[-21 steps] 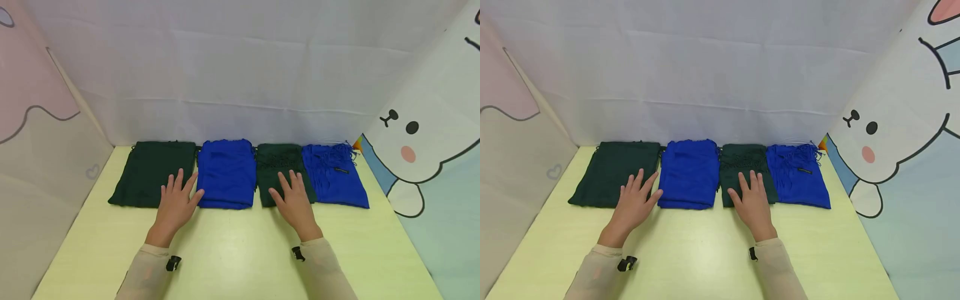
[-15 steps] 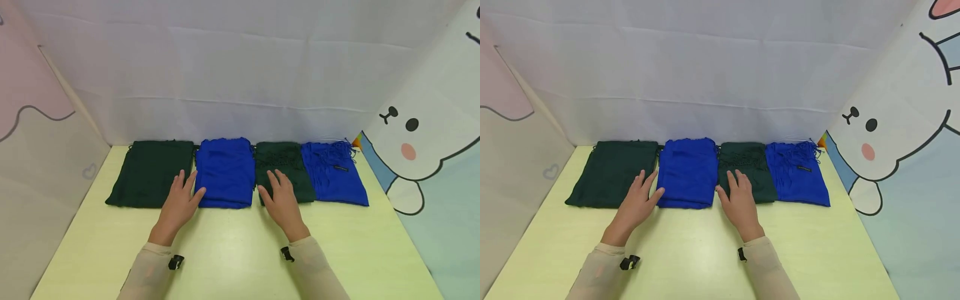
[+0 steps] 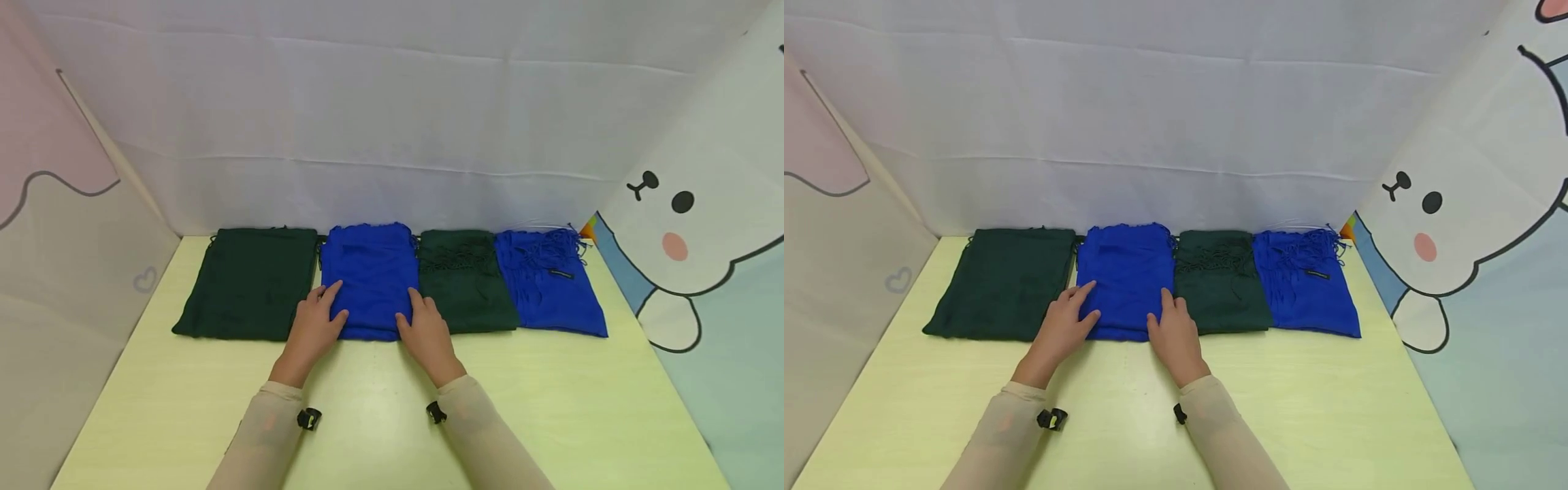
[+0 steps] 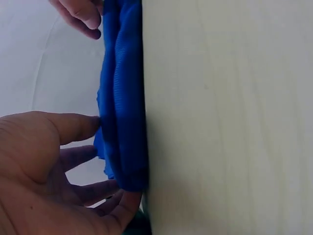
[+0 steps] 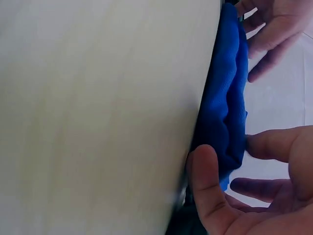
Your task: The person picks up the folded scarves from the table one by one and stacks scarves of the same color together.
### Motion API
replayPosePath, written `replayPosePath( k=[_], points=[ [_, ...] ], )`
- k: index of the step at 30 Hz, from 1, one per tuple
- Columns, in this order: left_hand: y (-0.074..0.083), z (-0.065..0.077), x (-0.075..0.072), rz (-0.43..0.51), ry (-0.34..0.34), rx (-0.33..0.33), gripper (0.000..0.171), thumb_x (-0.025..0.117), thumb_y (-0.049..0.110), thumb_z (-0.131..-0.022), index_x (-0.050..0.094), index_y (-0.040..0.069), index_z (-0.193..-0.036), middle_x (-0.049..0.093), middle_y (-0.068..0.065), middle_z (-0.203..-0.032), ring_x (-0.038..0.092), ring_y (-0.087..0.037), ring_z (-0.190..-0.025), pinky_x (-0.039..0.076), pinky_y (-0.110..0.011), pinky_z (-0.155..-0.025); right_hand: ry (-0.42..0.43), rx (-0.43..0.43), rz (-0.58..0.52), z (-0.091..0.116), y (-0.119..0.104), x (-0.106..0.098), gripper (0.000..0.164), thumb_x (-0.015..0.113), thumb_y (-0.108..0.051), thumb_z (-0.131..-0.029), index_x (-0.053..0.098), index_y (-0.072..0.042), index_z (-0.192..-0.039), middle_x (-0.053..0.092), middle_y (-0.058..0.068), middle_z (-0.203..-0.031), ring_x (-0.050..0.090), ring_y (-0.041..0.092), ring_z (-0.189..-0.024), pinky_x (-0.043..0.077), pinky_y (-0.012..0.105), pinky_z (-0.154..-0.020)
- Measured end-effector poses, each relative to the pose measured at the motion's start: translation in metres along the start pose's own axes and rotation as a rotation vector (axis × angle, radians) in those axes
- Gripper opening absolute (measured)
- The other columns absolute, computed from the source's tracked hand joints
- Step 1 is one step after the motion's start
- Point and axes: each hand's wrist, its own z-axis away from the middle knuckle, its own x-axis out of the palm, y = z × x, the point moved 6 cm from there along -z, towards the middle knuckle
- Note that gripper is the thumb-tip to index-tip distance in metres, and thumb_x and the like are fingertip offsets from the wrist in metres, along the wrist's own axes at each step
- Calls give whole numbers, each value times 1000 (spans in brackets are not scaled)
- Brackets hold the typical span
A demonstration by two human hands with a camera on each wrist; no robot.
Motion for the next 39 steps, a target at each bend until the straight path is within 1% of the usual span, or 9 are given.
replayPosePath(
  k=[3, 6, 11, 18, 24, 28, 34, 36, 39],
  points=[
    [0, 3, 4, -75, -13, 4, 57, 60, 31, -100, 43, 15, -152, 31, -21, -156, 35, -45, -133, 41, -62, -102, -21, -11, 22, -1, -1, 3, 55, 63, -26, -99, 46, -11, -149, 55, 19, -123, 63, 34, -101, 54, 49, -85],
    [1, 6, 6, -125, -21, -4, 56, 61, 32, -99, 48, 12, -149, 32, -19, -156, 33, -41, -134, 44, -60, -99, -39, -29, 40, -1, -2, 4, 51, 66, -22, -97, 52, -10, -145, 55, 17, -119, 63, 31, -96, 55, 46, -83],
    [5, 12, 5, -169, -10, 8, 55, 64, 32, -97, 51, 9, -146, 37, -21, -154, 35, -43, -133, 43, -59, -102, -75, -41, 45, 2, -2, 4, 47, 69, -16, -94, 58, -7, -139, 55, 17, -119, 63, 31, -103, 54, 44, -89],
    [9, 22, 3, -191, 14, 52, 54, 68, 28, -95, 56, 5, -142, 43, -25, -148, 41, -45, -128, 45, -56, -100, -106, -55, 68, 7, -4, 3, 42, 71, -14, -93, 63, -3, -133, 57, 19, -123, 60, 34, -114, 52, 45, -97],
    [8, 37, 1, -208, 15, 77, 53, 70, 28, -94, 58, 4, -139, 46, -26, -144, 45, -45, -123, 47, -55, -98, -137, -65, 107, 13, -4, 5, 39, 74, -16, -91, 67, -4, -127, 61, 20, -123, 61, 35, -114, 52, 46, -96],
    [7, 45, 2, -225, 14, 87, 52, 70, 29, -94, 59, 3, -138, 48, -26, -142, 46, -45, -124, 46, -55, -100, -157, -68, 97, 19, -4, 6, 38, 75, -16, -90, 69, -4, -125, 63, 20, -120, 61, 35, -112, 52, 46, -95],
    [7, 47, 4, -282, 16, 110, 54, 69, 32, -94, 59, 4, -138, 50, -25, -141, 48, -44, -123, 45, -54, -101, -142, -71, 85, 24, -5, 3, 38, 75, -16, -89, 69, -3, -124, 64, 21, -119, 62, 35, -111, 53, 47, -94],
    [7, 47, 4, -298, 18, 106, 54, 69, 34, -94, 59, 5, -138, 51, -25, -141, 49, -44, -121, 44, -55, -101, -149, -70, 69, 26, -4, 2, 39, 74, -17, -90, 67, -3, -127, 62, 22, -122, 61, 36, -113, 53, 47, -94],
    [8, 47, 6, -296, 30, 98, 53, 67, 36, -95, 59, 6, -138, 50, -24, -142, 48, -45, -122, 44, -56, -100, -143, -62, 31, 31, 1, -1, 43, 73, -19, -91, 64, -4, -131, 61, 22, -127, 59, 37, -118, 51, 49, -97]
  ],
)
